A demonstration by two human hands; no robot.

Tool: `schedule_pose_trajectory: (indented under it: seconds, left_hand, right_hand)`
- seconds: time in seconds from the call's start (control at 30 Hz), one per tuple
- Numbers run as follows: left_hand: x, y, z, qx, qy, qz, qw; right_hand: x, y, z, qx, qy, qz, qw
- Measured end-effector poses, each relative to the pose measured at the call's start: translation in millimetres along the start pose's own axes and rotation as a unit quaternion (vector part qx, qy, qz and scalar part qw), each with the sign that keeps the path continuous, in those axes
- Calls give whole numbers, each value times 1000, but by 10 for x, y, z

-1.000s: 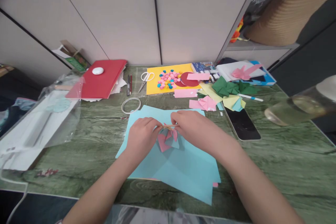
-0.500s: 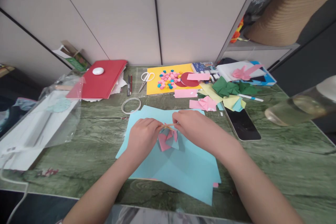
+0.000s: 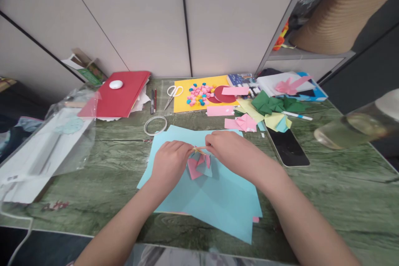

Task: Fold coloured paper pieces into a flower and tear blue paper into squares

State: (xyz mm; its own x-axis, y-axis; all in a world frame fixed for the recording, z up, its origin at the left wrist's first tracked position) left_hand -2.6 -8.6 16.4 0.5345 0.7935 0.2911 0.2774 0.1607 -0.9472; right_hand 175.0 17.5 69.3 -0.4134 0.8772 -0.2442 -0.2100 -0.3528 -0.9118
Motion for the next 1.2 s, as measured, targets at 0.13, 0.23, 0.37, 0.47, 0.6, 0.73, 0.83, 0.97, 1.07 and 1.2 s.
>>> schedule_pose_trajectory:
  seconds: [0.13, 0.23, 0.37, 0.47, 0.6, 0.73, 0.83, 0.97, 1.07, 1.2]
  left_hand:
    - [15, -2, 0, 4, 0, 23, 1000]
    - [9, -1, 2, 1, -1, 36, 999]
    - [-6, 4, -1, -3, 2, 40, 999]
    - [-9, 4, -1, -5, 1, 40, 999]
    - [0, -2, -1, -2, 4, 42, 999]
    - [8, -12, -6, -3, 8, 45, 999]
    - [12, -12, -10, 0, 9, 58, 998]
    - [14, 5, -3, 8, 4, 69, 998]
    - [13, 15, 5, 13, 2, 71, 997]
    - [17, 11, 11, 9, -2, 77, 997]
  right_hand:
    - [10, 3, -12, -2, -4, 1, 1000]
    - [18, 10, -15, 0, -7, 4, 1000]
    - [25, 20, -16, -3, -9, 0, 1000]
    - [26, 21, -15, -5, -6, -1, 1000]
    - [31, 27, -25, -7, -6, 4, 1000]
    - [42, 47, -51, -9, -12, 6, 1000]
    - [52, 60, -58, -7, -12, 13, 1000]
    - [63, 58, -44, -4, 0, 20, 1000]
    - [65, 55, -46, -2, 3, 21, 1000]
    - [61, 51, -64, -6, 8, 11, 1000]
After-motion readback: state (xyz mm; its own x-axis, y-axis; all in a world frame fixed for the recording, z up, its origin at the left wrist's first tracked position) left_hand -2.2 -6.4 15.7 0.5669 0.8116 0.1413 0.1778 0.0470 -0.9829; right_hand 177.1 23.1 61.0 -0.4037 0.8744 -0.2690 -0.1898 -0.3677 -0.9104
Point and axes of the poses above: each hand's wrist, its own x-axis towards the middle knuckle, its own y-axis out of the palm, z = x × y, the point moved 1 cm from there along x, towards the middle knuckle, and after that the axes turned 10 degrees about y, right-handed, at the moved point
